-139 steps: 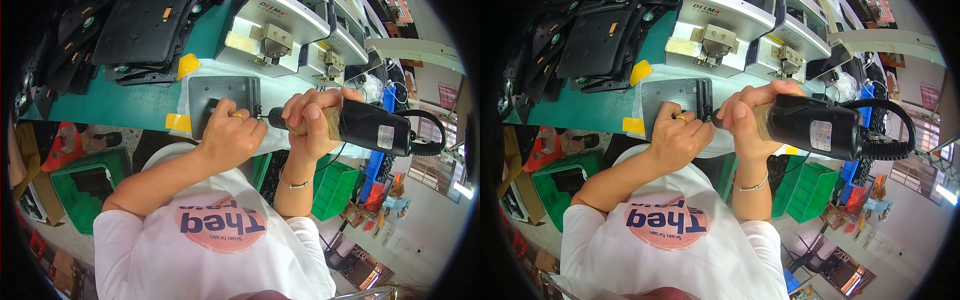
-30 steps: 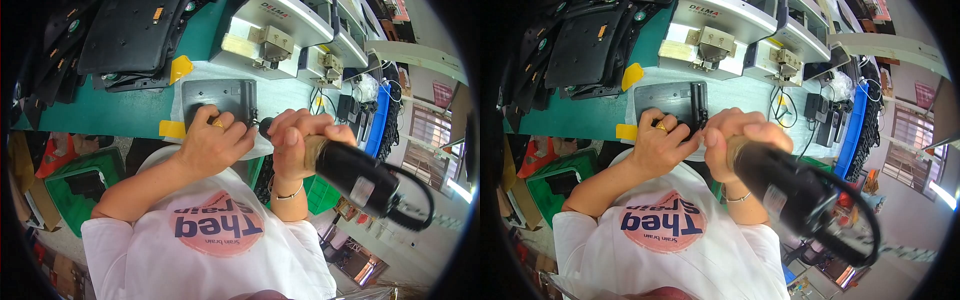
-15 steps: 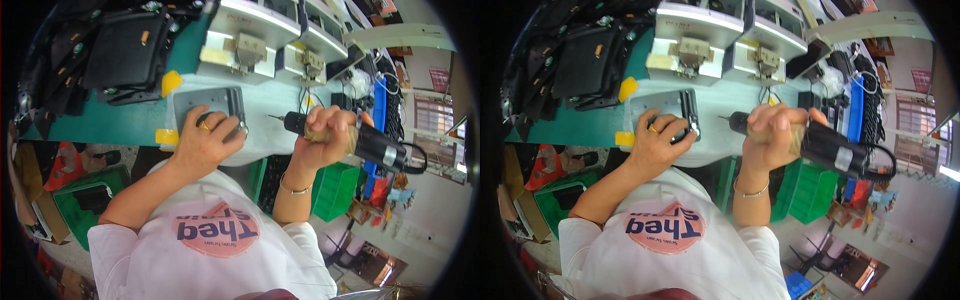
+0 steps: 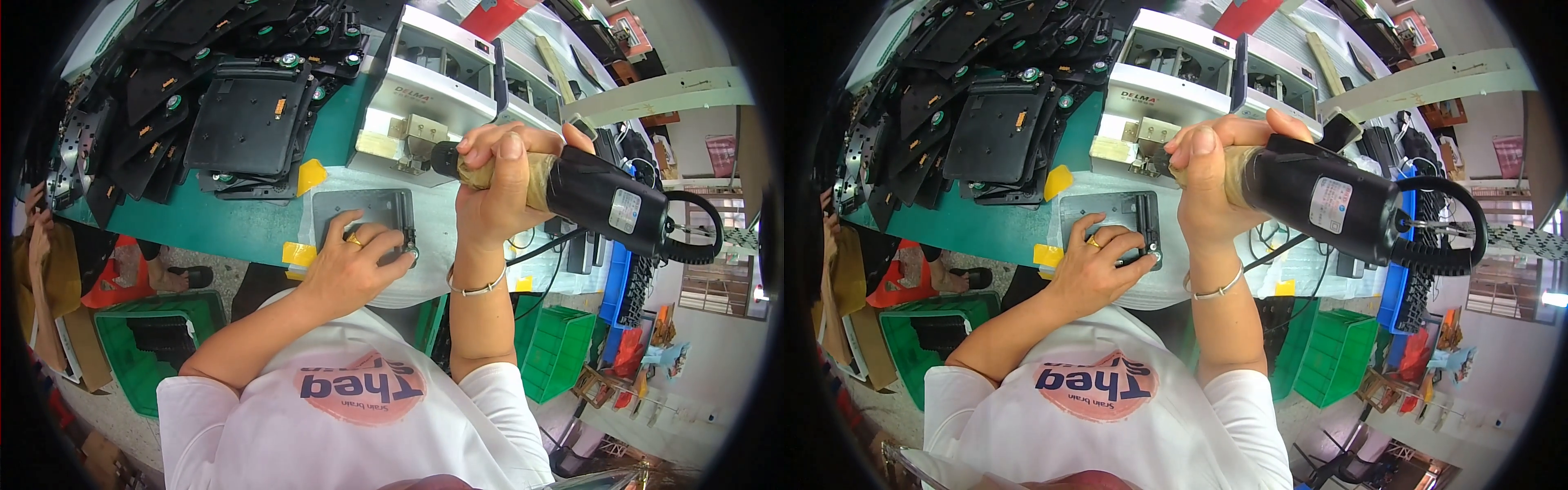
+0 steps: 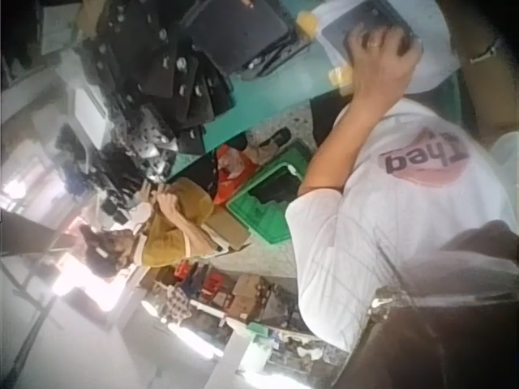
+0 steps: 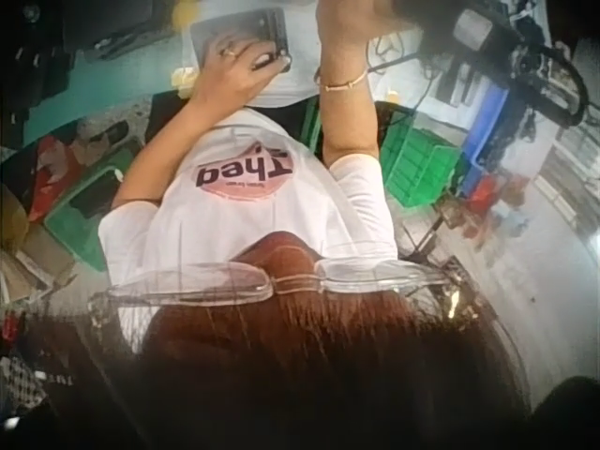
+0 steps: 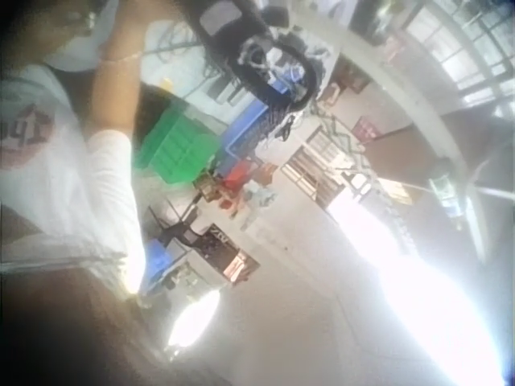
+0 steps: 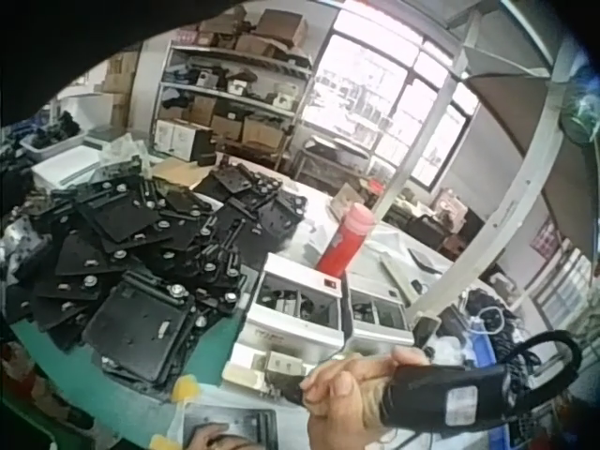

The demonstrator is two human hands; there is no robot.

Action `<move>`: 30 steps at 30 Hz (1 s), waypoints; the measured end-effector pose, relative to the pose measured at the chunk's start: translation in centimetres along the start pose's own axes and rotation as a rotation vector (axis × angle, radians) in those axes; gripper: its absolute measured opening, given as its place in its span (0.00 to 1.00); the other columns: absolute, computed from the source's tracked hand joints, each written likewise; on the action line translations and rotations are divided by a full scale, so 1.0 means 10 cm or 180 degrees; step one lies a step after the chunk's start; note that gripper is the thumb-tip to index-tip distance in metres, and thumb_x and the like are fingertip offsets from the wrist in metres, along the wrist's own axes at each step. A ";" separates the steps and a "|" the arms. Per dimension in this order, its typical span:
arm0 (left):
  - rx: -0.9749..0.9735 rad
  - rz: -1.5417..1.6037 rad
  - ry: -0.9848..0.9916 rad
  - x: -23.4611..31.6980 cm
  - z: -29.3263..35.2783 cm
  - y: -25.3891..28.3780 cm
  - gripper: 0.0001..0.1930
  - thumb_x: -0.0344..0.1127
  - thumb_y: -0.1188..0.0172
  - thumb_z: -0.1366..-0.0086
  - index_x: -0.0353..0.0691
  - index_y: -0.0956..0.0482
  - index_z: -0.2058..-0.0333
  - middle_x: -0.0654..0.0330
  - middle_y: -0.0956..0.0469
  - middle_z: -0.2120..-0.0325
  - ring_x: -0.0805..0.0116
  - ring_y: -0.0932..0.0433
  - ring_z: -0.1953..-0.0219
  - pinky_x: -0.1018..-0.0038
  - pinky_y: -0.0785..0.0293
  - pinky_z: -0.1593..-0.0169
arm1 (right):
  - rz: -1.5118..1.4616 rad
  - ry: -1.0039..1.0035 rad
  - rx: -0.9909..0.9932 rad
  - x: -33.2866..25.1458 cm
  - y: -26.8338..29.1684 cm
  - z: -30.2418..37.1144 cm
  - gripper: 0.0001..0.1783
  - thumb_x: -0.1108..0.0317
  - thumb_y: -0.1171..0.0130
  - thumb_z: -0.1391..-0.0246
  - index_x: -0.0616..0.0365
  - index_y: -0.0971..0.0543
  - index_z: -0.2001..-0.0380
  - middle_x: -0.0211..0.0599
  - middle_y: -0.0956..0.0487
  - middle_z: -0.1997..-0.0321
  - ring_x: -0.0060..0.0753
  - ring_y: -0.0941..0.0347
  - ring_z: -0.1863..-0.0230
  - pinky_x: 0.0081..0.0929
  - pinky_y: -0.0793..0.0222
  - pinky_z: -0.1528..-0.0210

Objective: The person assembles electronic components by driving screws into plastic housings using an electric screwdriver.

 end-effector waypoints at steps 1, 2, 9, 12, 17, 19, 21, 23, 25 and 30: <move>0.0019 0.0017 -0.0008 -0.01 0.00 0.00 0.12 0.34 0.34 0.48 0.53 0.17 0.62 0.67 0.25 0.61 0.69 0.27 0.56 0.52 0.39 0.43 | 0.0024 -0.0018 0.0007 0.02 0.00 0.00 0.29 0.83 0.44 0.46 0.59 0.43 0.44 0.36 0.28 0.75 0.26 0.30 0.82 0.30 0.24 0.75; 0.0036 0.0034 -0.0016 -0.01 0.00 0.00 0.12 0.34 0.34 0.48 0.53 0.17 0.63 0.67 0.25 0.61 0.70 0.26 0.56 0.52 0.39 0.43 | 0.0049 -0.0036 0.0015 0.03 0.00 0.01 0.29 0.83 0.44 0.46 0.59 0.42 0.44 0.36 0.28 0.75 0.26 0.30 0.82 0.30 0.24 0.75; 0.0052 0.0059 0.0010 -0.02 0.00 -0.02 0.11 0.34 0.35 0.49 0.53 0.17 0.64 0.68 0.25 0.62 0.71 0.26 0.57 0.52 0.40 0.43 | 0.0320 -0.0065 -0.0197 0.06 0.04 0.02 0.27 0.80 0.46 0.45 0.56 0.41 0.43 0.36 0.30 0.75 0.27 0.33 0.83 0.33 0.27 0.77; 0.0097 0.0064 0.0007 -0.02 0.01 -0.02 0.11 0.34 0.35 0.49 0.53 0.17 0.64 0.68 0.25 0.62 0.71 0.26 0.57 0.52 0.40 0.43 | 0.0282 -0.0157 -0.0412 0.04 0.03 0.02 0.28 0.80 0.46 0.45 0.55 0.42 0.42 0.35 0.30 0.75 0.27 0.33 0.83 0.33 0.28 0.78; 0.0150 0.0056 0.0002 -0.02 0.00 -0.02 0.12 0.34 0.35 0.49 0.53 0.17 0.64 0.69 0.25 0.62 0.71 0.26 0.58 0.52 0.40 0.42 | 0.0305 -0.0014 -0.0668 0.01 -0.02 0.03 0.30 0.79 0.44 0.45 0.54 0.42 0.41 0.35 0.30 0.78 0.28 0.34 0.84 0.32 0.28 0.79; 0.0146 0.0055 0.0003 -0.02 0.00 -0.02 0.11 0.34 0.34 0.49 0.53 0.17 0.64 0.69 0.25 0.63 0.71 0.26 0.58 0.52 0.40 0.42 | 0.0257 -0.0052 -0.0605 0.01 0.00 0.03 0.30 0.78 0.44 0.45 0.54 0.42 0.41 0.36 0.30 0.78 0.28 0.34 0.84 0.32 0.29 0.79; 0.0142 0.0053 0.0004 -0.01 0.00 -0.02 0.11 0.34 0.34 0.49 0.53 0.17 0.64 0.69 0.25 0.63 0.71 0.26 0.58 0.52 0.40 0.42 | 0.0210 -0.0090 -0.0542 0.01 0.01 0.03 0.30 0.78 0.45 0.45 0.53 0.42 0.41 0.36 0.31 0.79 0.28 0.34 0.84 0.32 0.29 0.79; 0.0134 0.0053 0.0004 -0.02 0.00 -0.02 0.11 0.34 0.34 0.49 0.53 0.17 0.64 0.68 0.24 0.63 0.71 0.26 0.58 0.52 0.40 0.42 | 0.0083 -0.0260 -0.0481 0.02 0.03 0.03 0.30 0.84 0.46 0.47 0.56 0.44 0.44 0.35 0.29 0.76 0.24 0.33 0.82 0.29 0.26 0.76; 0.0142 0.0046 0.0006 -0.01 0.01 -0.02 0.11 0.34 0.34 0.49 0.53 0.17 0.64 0.69 0.25 0.63 0.71 0.26 0.58 0.52 0.40 0.42 | 0.0023 -0.0268 -0.0474 0.02 0.03 0.04 0.30 0.84 0.46 0.47 0.56 0.44 0.44 0.35 0.29 0.76 0.24 0.33 0.82 0.29 0.26 0.76; 0.0177 0.0047 0.0004 -0.01 0.00 -0.02 0.12 0.33 0.33 0.49 0.53 0.17 0.64 0.69 0.25 0.63 0.71 0.25 0.59 0.52 0.41 0.42 | -0.0130 -0.0073 -0.0497 -0.04 0.02 -0.01 0.30 0.84 0.45 0.47 0.56 0.45 0.44 0.34 0.29 0.76 0.25 0.33 0.82 0.30 0.26 0.76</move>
Point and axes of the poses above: each hand's wrist, its own z-axis away from the middle knuckle, its own y-axis out of the back of the hand, x = y × z, the point moved 1 cm from there along -z, towards the middle knuckle
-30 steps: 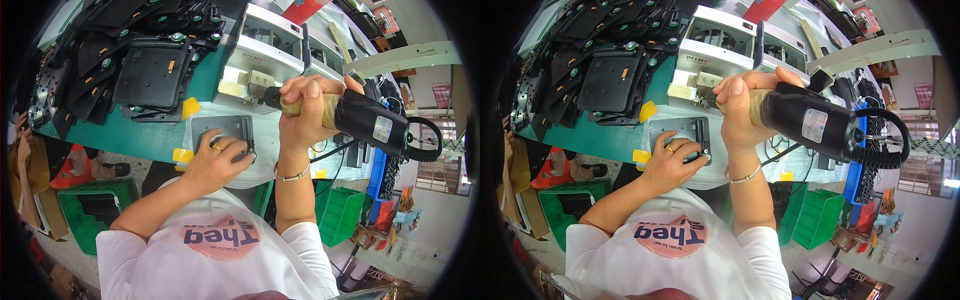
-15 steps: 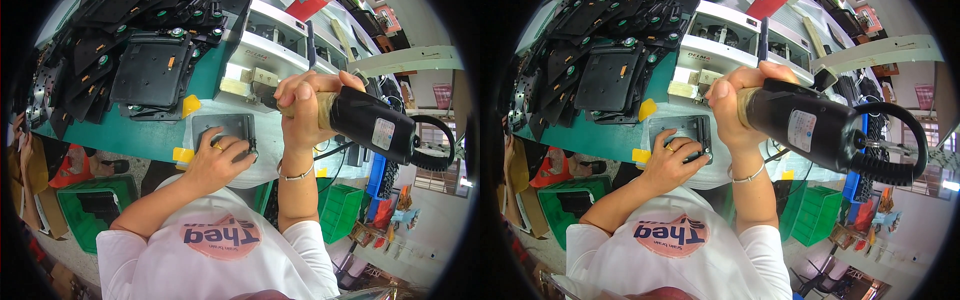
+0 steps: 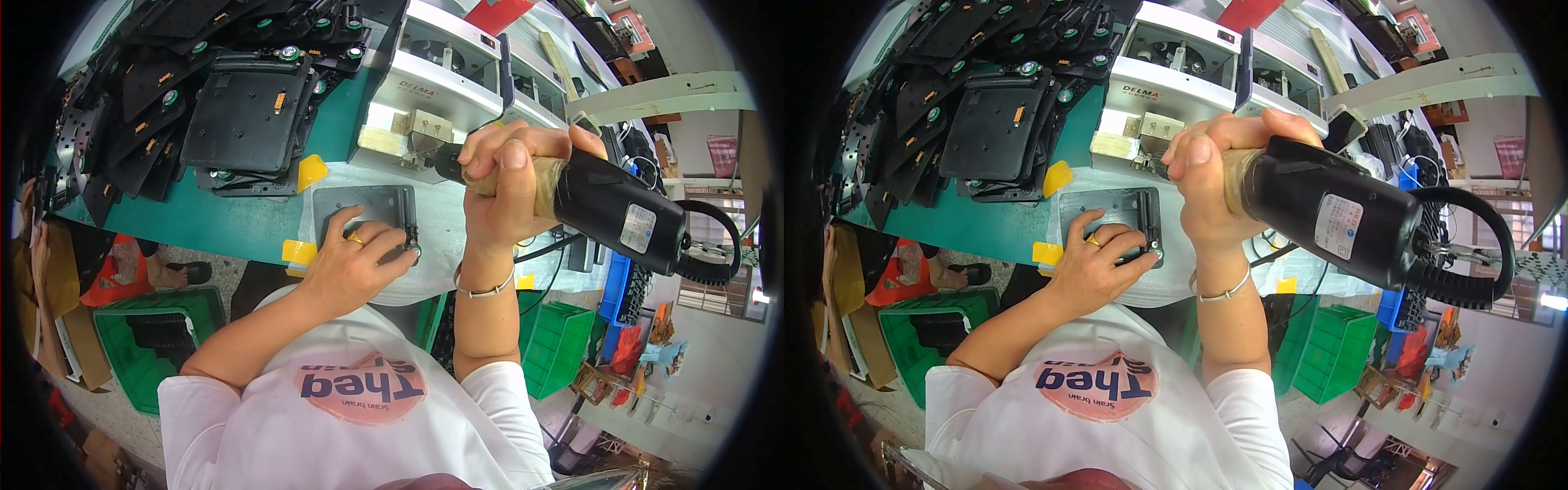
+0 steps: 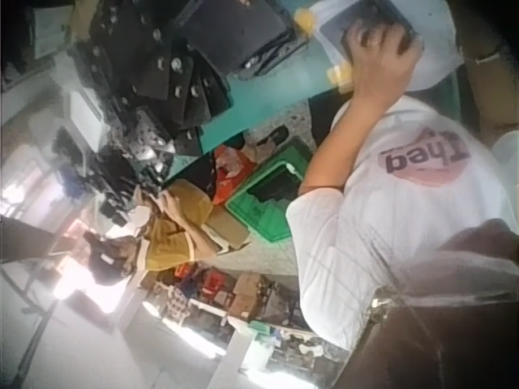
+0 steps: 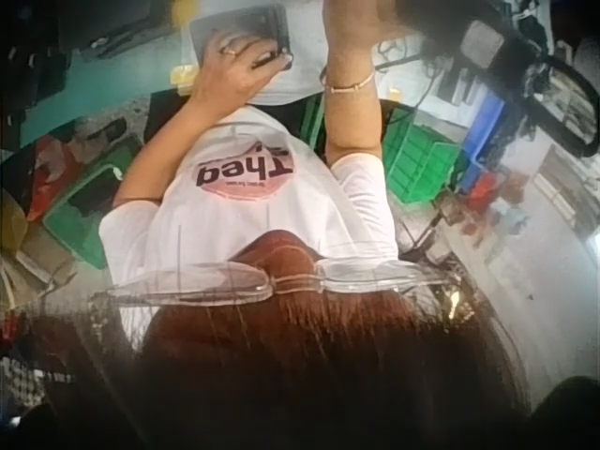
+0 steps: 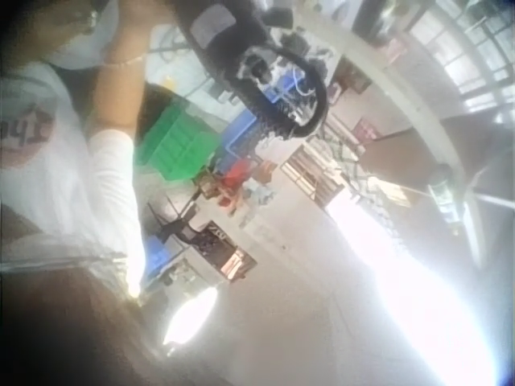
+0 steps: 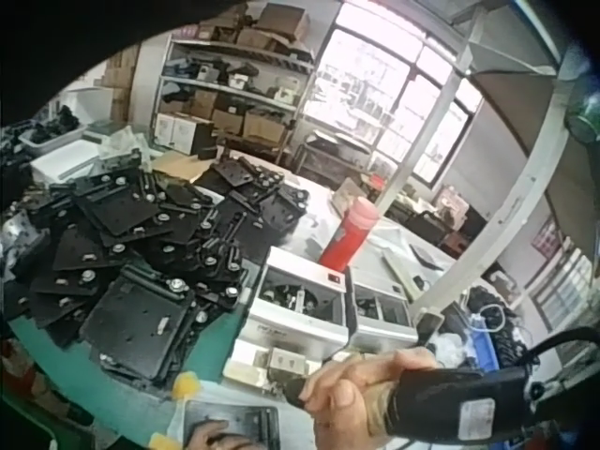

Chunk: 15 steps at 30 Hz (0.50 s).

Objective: The person assembles electronic components by driving screws into plastic housings using an electric screwdriver.

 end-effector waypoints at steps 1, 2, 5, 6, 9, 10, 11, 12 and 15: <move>-0.0015 -0.0005 0.0001 0.00 0.00 0.00 0.12 0.33 0.33 0.49 0.53 0.17 0.64 0.69 0.25 0.63 0.71 0.25 0.59 0.52 0.41 0.42 | 0.0011 0.0006 0.0020 0.00 0.00 -0.01 0.30 0.83 0.46 0.47 0.56 0.45 0.44 0.34 0.29 0.76 0.25 0.33 0.82 0.30 0.26 0.77; -0.0031 -0.0009 0.0001 0.00 0.00 0.00 0.12 0.33 0.33 0.50 0.53 0.17 0.64 0.69 0.25 0.63 0.71 0.25 0.59 0.52 0.41 0.42 | 0.0023 0.0012 0.0040 0.00 -0.01 -0.01 0.30 0.83 0.46 0.46 0.56 0.45 0.44 0.35 0.29 0.76 0.25 0.33 0.82 0.30 0.26 0.77; -0.0030 -0.0012 0.0003 0.00 0.01 0.01 0.12 0.33 0.33 0.49 0.53 0.17 0.64 0.69 0.25 0.63 0.71 0.25 0.58 0.52 0.41 0.42 | 0.0271 -0.0045 -0.0013 0.05 0.00 0.02 0.29 0.80 0.46 0.45 0.54 0.41 0.42 0.36 0.30 0.77 0.28 0.35 0.84 0.31 0.29 0.79; -0.0031 -0.0010 0.0002 0.00 0.01 0.01 0.12 0.33 0.33 0.49 0.53 0.17 0.64 0.69 0.25 0.63 0.71 0.25 0.58 0.52 0.41 0.42 | 0.0273 -0.0046 -0.0011 0.06 0.00 0.03 0.29 0.80 0.46 0.45 0.54 0.41 0.42 0.36 0.30 0.77 0.28 0.35 0.84 0.31 0.29 0.79; 0.0000 0.0008 0.0000 0.00 0.00 0.00 0.12 0.34 0.33 0.50 0.53 0.17 0.64 0.69 0.25 0.63 0.71 0.25 0.58 0.52 0.41 0.42 | 0.0364 -0.0135 0.0060 0.07 0.00 0.04 0.28 0.80 0.46 0.45 0.54 0.40 0.42 0.36 0.29 0.77 0.27 0.35 0.84 0.31 0.29 0.80; -0.0010 0.0003 -0.0006 0.00 0.01 0.00 0.12 0.34 0.33 0.50 0.53 0.17 0.64 0.69 0.25 0.62 0.71 0.25 0.58 0.52 0.41 0.42 | 0.0331 -0.0184 0.0030 0.07 0.01 0.02 0.28 0.80 0.45 0.45 0.54 0.40 0.43 0.36 0.29 0.77 0.26 0.35 0.84 0.31 0.29 0.79; -0.0022 -0.0003 -0.0014 0.00 0.01 0.00 0.13 0.34 0.33 0.50 0.52 0.17 0.64 0.69 0.25 0.62 0.71 0.26 0.58 0.52 0.40 0.42 | 0.0297 -0.0232 0.0001 0.07 0.01 0.01 0.28 0.80 0.45 0.45 0.54 0.40 0.43 0.35 0.29 0.76 0.26 0.34 0.84 0.31 0.29 0.79; -0.0025 -0.0004 -0.0014 0.00 0.01 0.00 0.13 0.34 0.33 0.50 0.52 0.17 0.64 0.69 0.25 0.62 0.71 0.26 0.58 0.52 0.40 0.42 | 0.0297 -0.0234 0.0005 0.08 0.01 -0.01 0.28 0.80 0.45 0.45 0.54 0.40 0.43 0.35 0.29 0.76 0.26 0.34 0.84 0.31 0.29 0.79; -0.0007 0.0024 0.0006 -0.02 0.02 0.00 0.13 0.34 0.33 0.50 0.52 0.18 0.63 0.69 0.25 0.62 0.71 0.26 0.58 0.52 0.41 0.42 | 0.0367 -0.0308 -0.0480 0.13 0.00 -0.05 0.28 0.82 0.44 0.46 0.55 0.39 0.43 0.35 0.28 0.74 0.26 0.34 0.84 0.30 0.29 0.79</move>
Point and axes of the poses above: each hand's wrist, its own z-axis away from the middle knuckle, its own y-axis out of the back of the hand, x = y × z, the point moved 1 cm from there along -z, towards the middle knuckle
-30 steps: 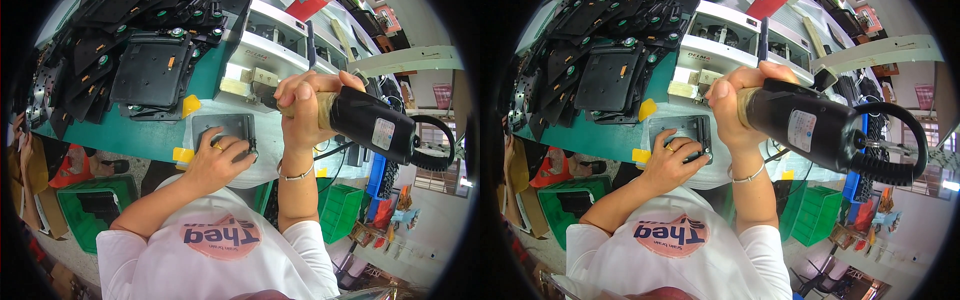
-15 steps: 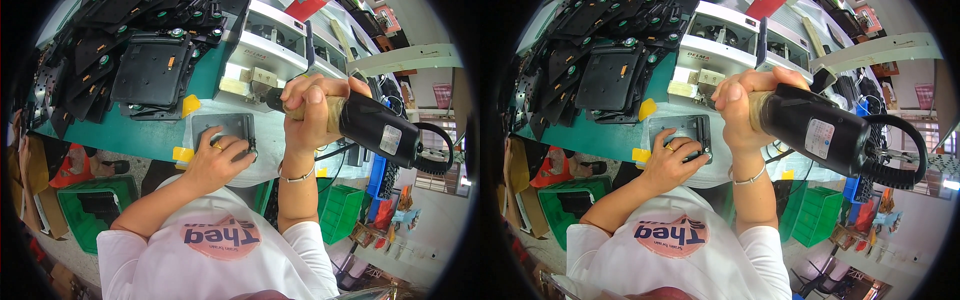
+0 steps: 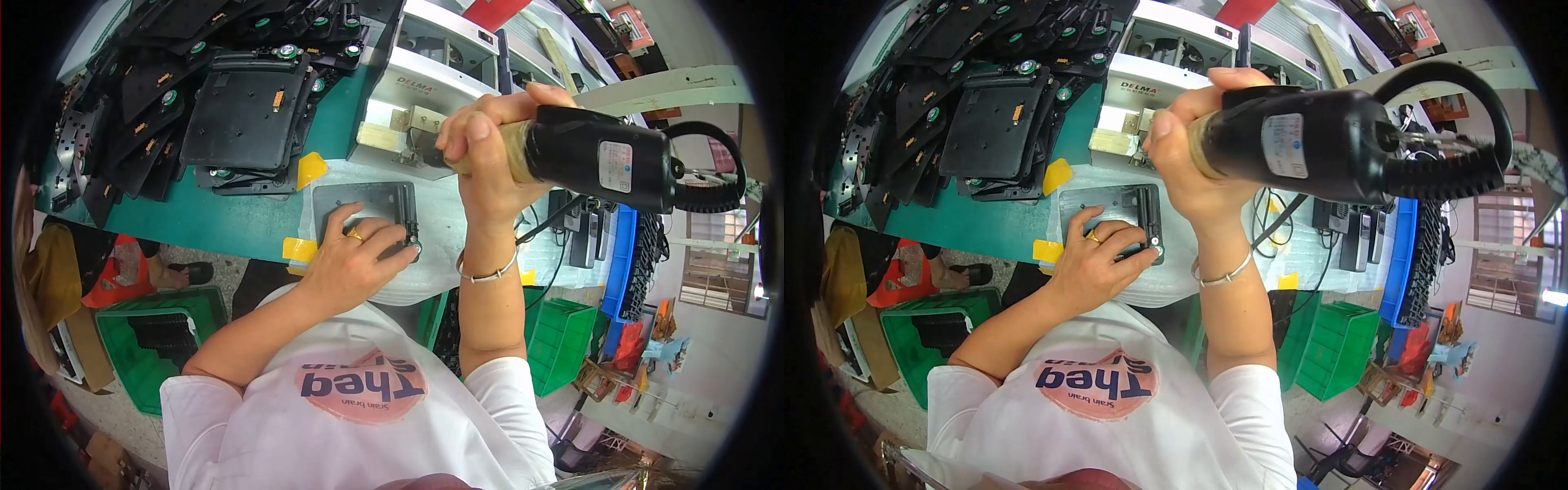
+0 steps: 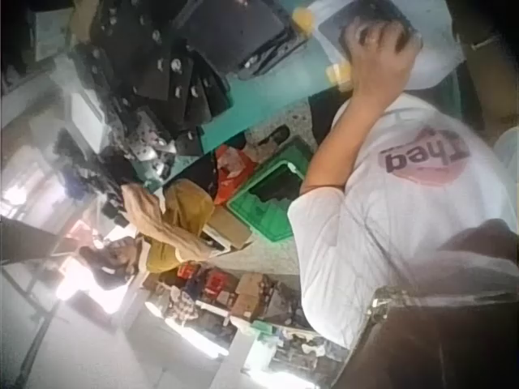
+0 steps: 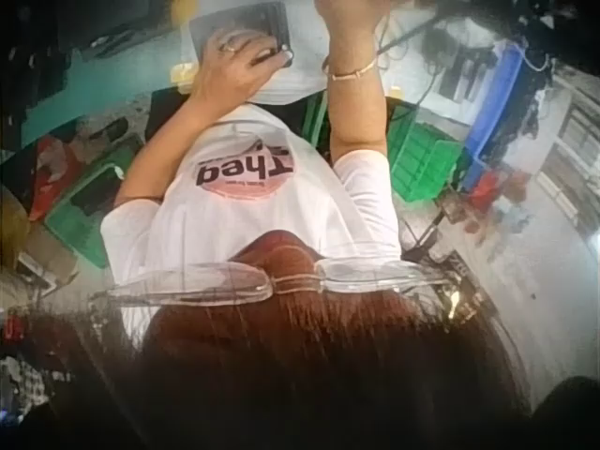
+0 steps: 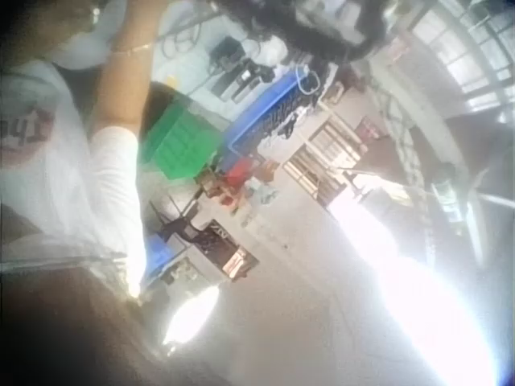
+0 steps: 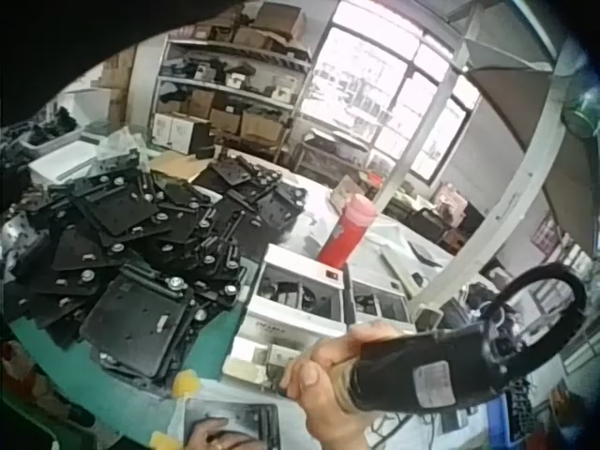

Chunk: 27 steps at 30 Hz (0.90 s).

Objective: The person assembles electronic components by driving screws into plastic housings using an electric screwdriver.

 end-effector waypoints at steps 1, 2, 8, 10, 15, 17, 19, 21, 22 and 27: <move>-0.0009 0.0024 0.0012 0.00 0.00 0.00 0.13 0.34 0.33 0.50 0.53 0.18 0.63 0.69 0.25 0.62 0.71 0.26 0.58 0.52 0.41 0.42 | -0.0006 0.0003 0.0001 -0.01 0.00 0.01 0.28 0.82 0.44 0.46 0.55 0.39 0.43 0.35 0.28 0.74 0.26 0.34 0.84 0.30 0.29 0.79; -0.0016 0.0048 0.0026 0.01 0.00 0.00 0.13 0.34 0.33 0.50 0.53 0.18 0.63 0.69 0.25 0.61 0.71 0.26 0.58 0.52 0.42 0.42 | -0.0029 -0.0008 0.0056 -0.03 0.00 0.02 0.28 0.82 0.44 0.46 0.55 0.39 0.43 0.35 0.29 0.75 0.26 0.34 0.84 0.30 0.29 0.80; -0.0017 0.0043 0.0002 0.00 0.00 -0.02 0.13 0.34 0.33 0.51 0.53 0.18 0.63 0.69 0.25 0.61 0.71 0.26 0.58 0.52 0.43 0.41 | -0.0570 0.0292 0.0402 -0.07 0.01 -0.03 0.28 0.84 0.46 0.48 0.60 0.42 0.45 0.37 0.28 0.77 0.24 0.32 0.82 0.27 0.26 0.77; -0.0016 0.0035 0.0010 0.00 0.00 -0.01 0.13 0.34 0.33 0.51 0.53 0.18 0.63 0.69 0.25 0.62 0.71 0.26 0.58 0.52 0.43 0.41 | -0.0477 0.0197 0.0495 -0.07 0.00 -0.01 0.28 0.84 0.46 0.48 0.60 0.42 0.45 0.37 0.28 0.76 0.24 0.31 0.82 0.27 0.26 0.77; 0.0000 0.0013 0.0030 0.00 -0.01 -0.01 0.13 0.34 0.33 0.50 0.54 0.18 0.64 0.69 0.25 0.62 0.71 0.25 0.58 0.52 0.43 0.41 | -0.0412 0.0046 0.0536 -0.02 0.00 0.01 0.28 0.82 0.45 0.48 0.61 0.42 0.45 0.37 0.28 0.76 0.25 0.30 0.82 0.26 0.26 0.77; -0.0029 0.0001 0.0030 0.00 -0.01 0.00 0.12 0.34 0.33 0.50 0.54 0.18 0.64 0.69 0.25 0.62 0.71 0.26 0.58 0.52 0.43 0.41 | -0.0404 0.0047 0.0502 -0.03 0.01 0.01 0.28 0.82 0.43 0.48 0.61 0.42 0.45 0.38 0.27 0.76 0.25 0.30 0.82 0.26 0.26 0.77; -0.0031 0.0001 0.0028 0.00 0.00 0.00 0.12 0.34 0.33 0.50 0.54 0.18 0.64 0.69 0.25 0.62 0.71 0.26 0.58 0.52 0.43 0.41 | -0.0411 0.0034 0.0517 -0.03 0.00 0.02 0.28 0.82 0.43 0.48 0.61 0.42 0.46 0.38 0.27 0.76 0.25 0.30 0.82 0.25 0.26 0.77; -0.0036 -0.0002 0.0025 0.01 0.00 0.00 0.12 0.34 0.33 0.50 0.54 0.18 0.64 0.69 0.25 0.62 0.71 0.26 0.57 0.53 0.43 0.41 | -0.0419 0.0021 0.0534 -0.03 0.00 0.01 0.28 0.82 0.43 0.48 0.62 0.42 0.46 0.38 0.27 0.76 0.25 0.30 0.82 0.25 0.26 0.78; -0.0024 0.0045 0.0018 0.01 -0.01 0.02 0.11 0.33 0.35 0.49 0.52 0.18 0.64 0.67 0.24 0.62 0.70 0.25 0.58 0.52 0.42 0.41 | -0.0263 0.0011 0.0483 -0.03 0.00 0.01 0.27 0.82 0.45 0.46 0.60 0.40 0.45 0.37 0.27 0.75 0.26 0.31 0.83 0.28 0.28 0.78; -0.0033 0.0106 0.0046 0.03 0.01 -0.02 0.12 0.35 0.32 0.49 0.52 0.18 0.64 0.70 0.25 0.62 0.70 0.26 0.57 0.52 0.44 0.41 | -0.0153 -0.0457 0.0322 -0.05 -0.02 -0.10 0.25 0.82 0.46 0.44 0.62 0.38 0.44 0.39 0.27 0.74 0.27 0.32 0.83 0.31 0.29 0.78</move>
Point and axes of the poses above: each hand's wrist, its own z-axis away from the middle knuckle, its own y-axis out of the back of the hand, x = y × z, the point moved 1 cm from there along -z, towards the middle knuckle
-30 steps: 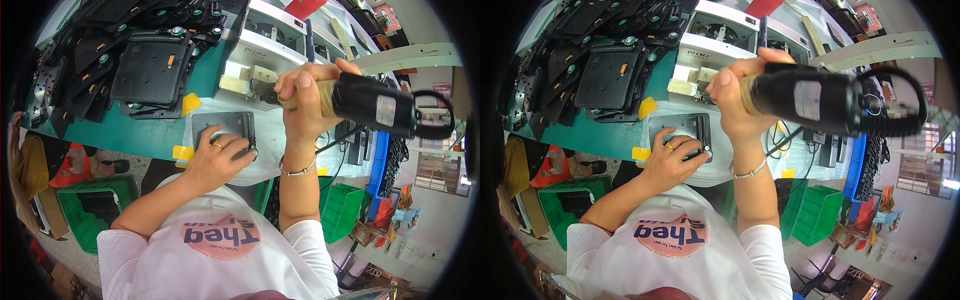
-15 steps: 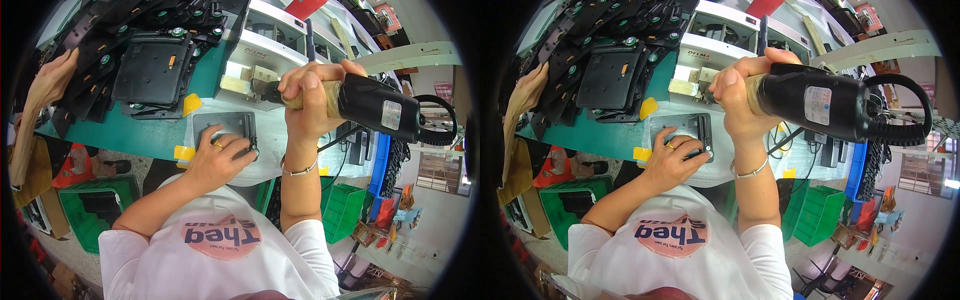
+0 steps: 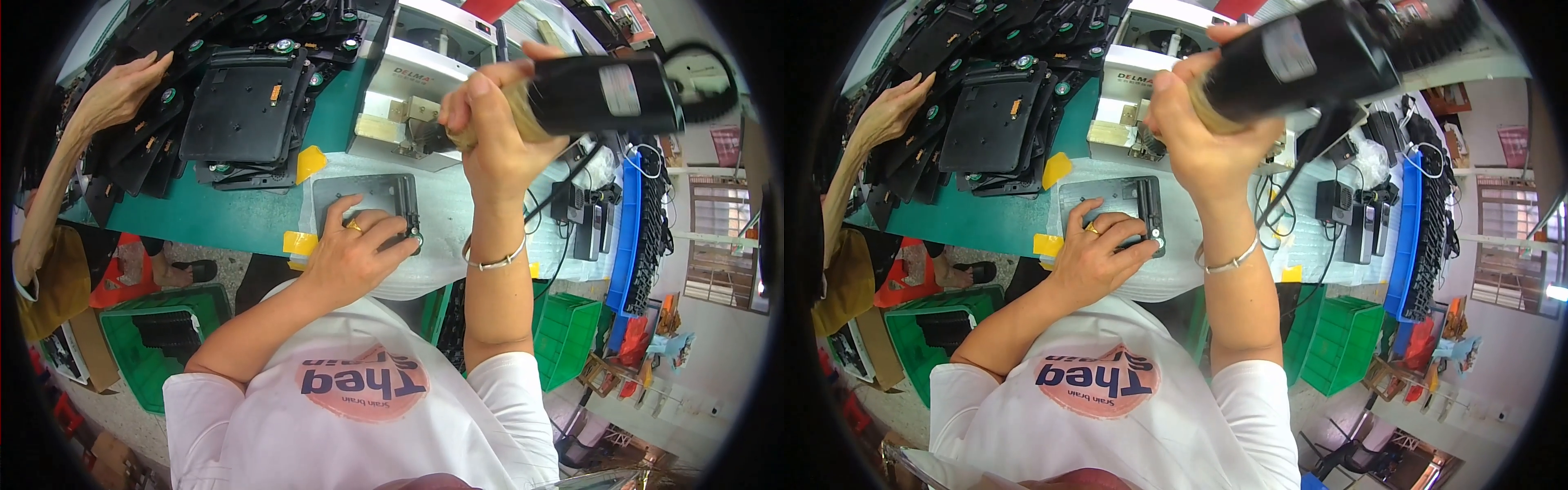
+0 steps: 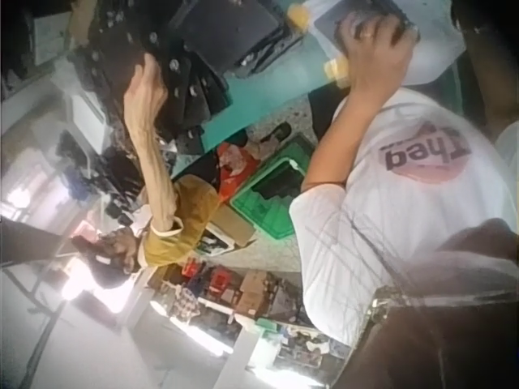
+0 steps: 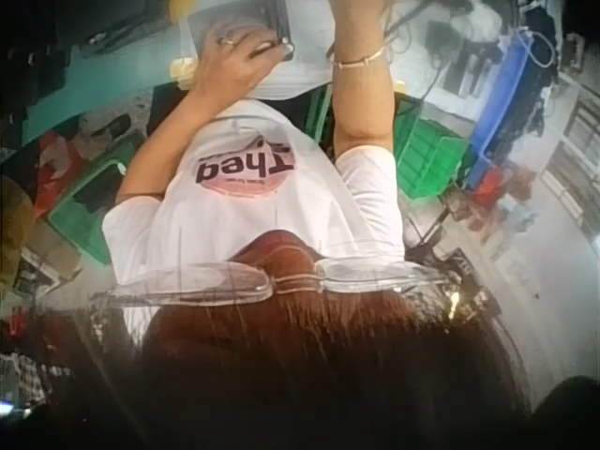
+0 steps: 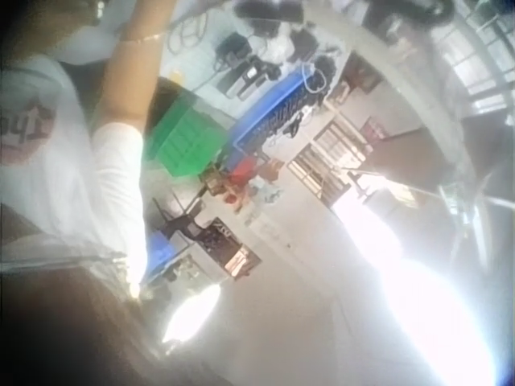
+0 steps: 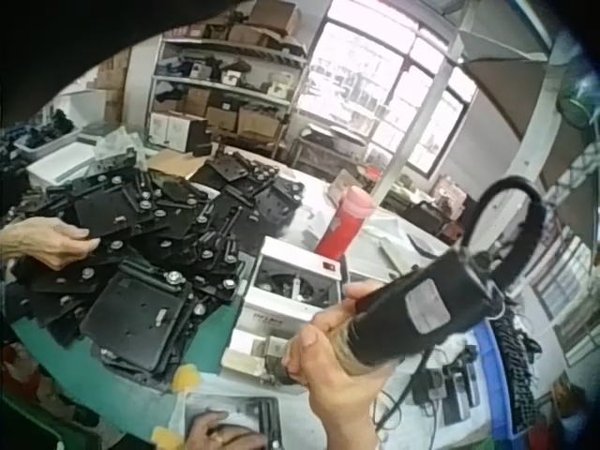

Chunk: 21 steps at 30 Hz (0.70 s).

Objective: The person assembles electronic components by driving screws into plastic housings using an electric screwdriver.

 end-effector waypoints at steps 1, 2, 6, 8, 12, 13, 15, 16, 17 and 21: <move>0.0020 0.0047 0.0055 0.00 -0.01 0.00 0.12 0.35 0.32 0.48 0.52 0.18 0.64 0.69 0.25 0.63 0.70 0.26 0.56 0.53 0.44 0.40 | 0.0007 -0.0048 -0.0093 0.00 0.01 -0.02 0.25 0.82 0.46 0.44 0.62 0.38 0.44 0.39 0.27 0.74 0.27 0.32 0.83 0.30 0.29 0.78; 0.0038 0.0099 0.0113 -0.01 -0.01 0.00 0.12 0.35 0.31 0.48 0.52 0.19 0.64 0.69 0.25 0.63 0.70 0.26 0.56 0.53 0.44 0.40 | 0.0018 -0.0103 -0.0185 0.00 0.02 -0.01 0.24 0.82 0.46 0.44 0.62 0.39 0.44 0.39 0.27 0.74 0.27 0.32 0.83 0.30 0.29 0.79; -0.0111 0.0151 0.0215 -0.03 -0.01 0.02 0.15 0.36 0.32 0.47 0.48 0.22 0.60 0.68 0.24 0.60 0.68 0.26 0.55 0.53 0.45 0.40 | -0.0137 -0.0086 -0.0083 -0.14 0.16 0.21 0.26 0.79 0.44 0.44 0.60 0.38 0.43 0.37 0.28 0.74 0.28 0.33 0.84 0.29 0.31 0.80; -0.0116 0.0208 0.0242 -0.04 -0.03 0.03 0.16 0.37 0.33 0.46 0.46 0.24 0.58 0.68 0.23 0.58 0.67 0.26 0.54 0.52 0.45 0.40 | -0.0369 -0.0124 -0.0053 -0.28 0.26 0.37 0.27 0.78 0.44 0.44 0.55 0.37 0.41 0.35 0.30 0.75 0.28 0.35 0.85 0.30 0.33 0.81; -0.0191 0.0130 0.0156 -0.05 -0.03 0.04 0.16 0.36 0.33 0.47 0.49 0.22 0.58 0.68 0.24 0.60 0.68 0.26 0.54 0.52 0.44 0.40 | -0.0665 -0.0300 0.0252 -0.44 0.37 0.74 0.30 0.77 0.38 0.46 0.52 0.40 0.44 0.33 0.30 0.77 0.25 0.35 0.85 0.29 0.31 0.81; -0.0170 0.0102 0.0130 -0.05 -0.02 0.04 0.15 0.35 0.34 0.47 0.50 0.22 0.59 0.68 0.25 0.60 0.68 0.26 0.54 0.52 0.44 0.40 | -0.0655 -0.0327 0.0252 -0.45 0.37 0.82 0.30 0.77 0.38 0.46 0.52 0.40 0.44 0.33 0.30 0.77 0.25 0.35 0.85 0.29 0.31 0.81; -0.0154 0.0083 0.0122 -0.05 -0.01 0.03 0.15 0.33 0.35 0.48 0.52 0.21 0.59 0.67 0.26 0.61 0.68 0.25 0.55 0.52 0.45 0.40 | -0.0561 -0.0407 0.0340 -0.46 0.38 0.95 0.30 0.77 0.37 0.46 0.50 0.39 0.45 0.32 0.30 0.78 0.25 0.35 0.85 0.29 0.31 0.81; -0.0143 0.0102 0.0138 -0.05 0.00 0.02 0.14 0.33 0.35 0.48 0.53 0.20 0.61 0.67 0.26 0.61 0.68 0.26 0.55 0.52 0.45 0.40 | -0.0556 -0.0425 0.0347 -0.47 0.37 1.00 0.30 0.77 0.37 0.46 0.50 0.39 0.45 0.32 0.30 0.78 0.25 0.35 0.85 0.29 0.31 0.81; -0.0131 0.0118 0.0152 -0.05 0.00 0.01 0.13 0.33 0.35 0.48 0.53 0.18 0.62 0.68 0.26 0.61 0.68 0.26 0.55 0.52 0.45 0.40 | -0.0506 -0.0430 0.0381 -0.48 0.36 1.04 0.30 0.76 0.37 0.46 0.49 0.40 0.45 0.31 0.31 0.79 0.25 0.35 0.85 0.29 0.31 0.81; -0.0142 0.0075 0.0225 -0.03 -0.02 0.02 0.11 0.36 0.32 0.47 0.53 0.16 0.63 0.69 0.25 0.62 0.69 0.26 0.54 0.52 0.43 0.40 | -0.0472 -0.0429 0.0418 -0.44 0.32 1.10 0.30 0.77 0.37 0.46 0.49 0.40 0.46 0.30 0.31 0.81 0.26 0.36 0.85 0.30 0.31 0.81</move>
Point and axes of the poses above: each hand's wrist, its own z-axis away from the middle knuckle, its own y-axis out of the back of the hand, x = y × z, the point moved 1 cm from there along -z, towards the middle knuckle
